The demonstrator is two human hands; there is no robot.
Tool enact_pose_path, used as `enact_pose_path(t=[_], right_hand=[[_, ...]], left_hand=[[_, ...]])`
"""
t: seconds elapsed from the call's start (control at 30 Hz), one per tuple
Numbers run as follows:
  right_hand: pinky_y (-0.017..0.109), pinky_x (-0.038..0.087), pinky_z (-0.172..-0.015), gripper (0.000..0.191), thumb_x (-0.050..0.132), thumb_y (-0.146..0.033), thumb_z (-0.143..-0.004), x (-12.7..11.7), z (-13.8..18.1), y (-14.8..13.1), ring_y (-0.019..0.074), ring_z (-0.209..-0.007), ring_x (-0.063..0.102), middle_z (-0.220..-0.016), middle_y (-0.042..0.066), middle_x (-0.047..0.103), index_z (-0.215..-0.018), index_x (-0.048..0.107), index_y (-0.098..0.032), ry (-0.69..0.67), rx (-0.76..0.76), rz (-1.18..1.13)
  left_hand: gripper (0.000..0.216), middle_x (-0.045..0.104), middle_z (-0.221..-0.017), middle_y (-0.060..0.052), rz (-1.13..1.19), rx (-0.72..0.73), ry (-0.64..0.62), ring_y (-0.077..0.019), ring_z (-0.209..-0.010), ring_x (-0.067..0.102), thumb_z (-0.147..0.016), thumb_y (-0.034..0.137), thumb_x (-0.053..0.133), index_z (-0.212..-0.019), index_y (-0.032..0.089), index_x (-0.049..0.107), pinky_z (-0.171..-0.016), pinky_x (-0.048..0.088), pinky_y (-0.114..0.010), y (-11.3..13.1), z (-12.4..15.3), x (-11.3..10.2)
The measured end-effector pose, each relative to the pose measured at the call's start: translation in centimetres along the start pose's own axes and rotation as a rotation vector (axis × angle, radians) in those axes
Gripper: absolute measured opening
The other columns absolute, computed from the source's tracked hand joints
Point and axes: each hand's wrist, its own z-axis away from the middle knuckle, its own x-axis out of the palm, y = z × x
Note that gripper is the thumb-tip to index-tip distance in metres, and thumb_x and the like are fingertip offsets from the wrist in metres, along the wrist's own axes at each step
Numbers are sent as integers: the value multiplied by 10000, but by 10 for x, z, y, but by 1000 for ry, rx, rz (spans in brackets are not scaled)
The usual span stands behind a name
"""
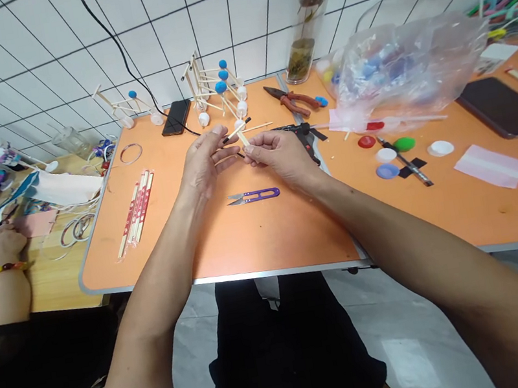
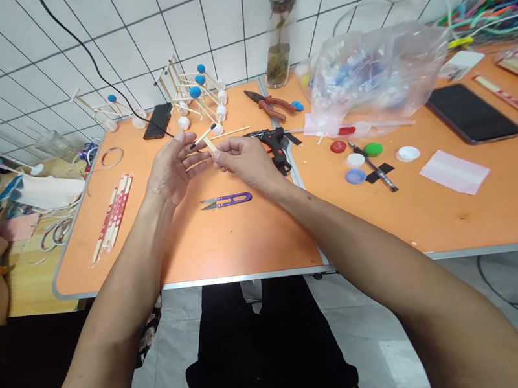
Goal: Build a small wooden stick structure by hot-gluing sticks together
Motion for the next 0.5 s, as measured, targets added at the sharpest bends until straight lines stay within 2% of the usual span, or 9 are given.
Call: enact_pose_path(t=[0.17, 0.37, 0.5], right_hand=[[313, 614, -739, 218, 948, -394, -879, 2, 1, -3, 168, -739, 709, -827, 40, 831, -853, 823, -218, -21, 26, 28], [258, 585, -726, 134, 919, -241, -879, 6, 6, -15, 151, -738, 712, -778, 31, 818, -801, 818, -200, -9, 102, 70], [240, 565, -705, 141, 908, -204, -890, 8, 7, -19, 143, -724, 706, -758, 29, 810, -785, 815, -192, -9, 129, 83]], left_hand=[[524, 875, -1071, -99, -48, -27, -35, -215, -936, 861, -885, 683, 950, -1036, 207, 791, -916, 681, -325, -1, -4, -8], [483, 847, -956, -52, -60, -41, -53, -141, -800, 816, -860, 597, 996, -918, 179, 760, -805, 645, -239, -1, -1, -6], [450, 832, -903, -42, -69, -84, -31, -120, -731, 788, -856, 525, 1013, -875, 175, 732, -766, 629, -225, 3, 1, -4]])
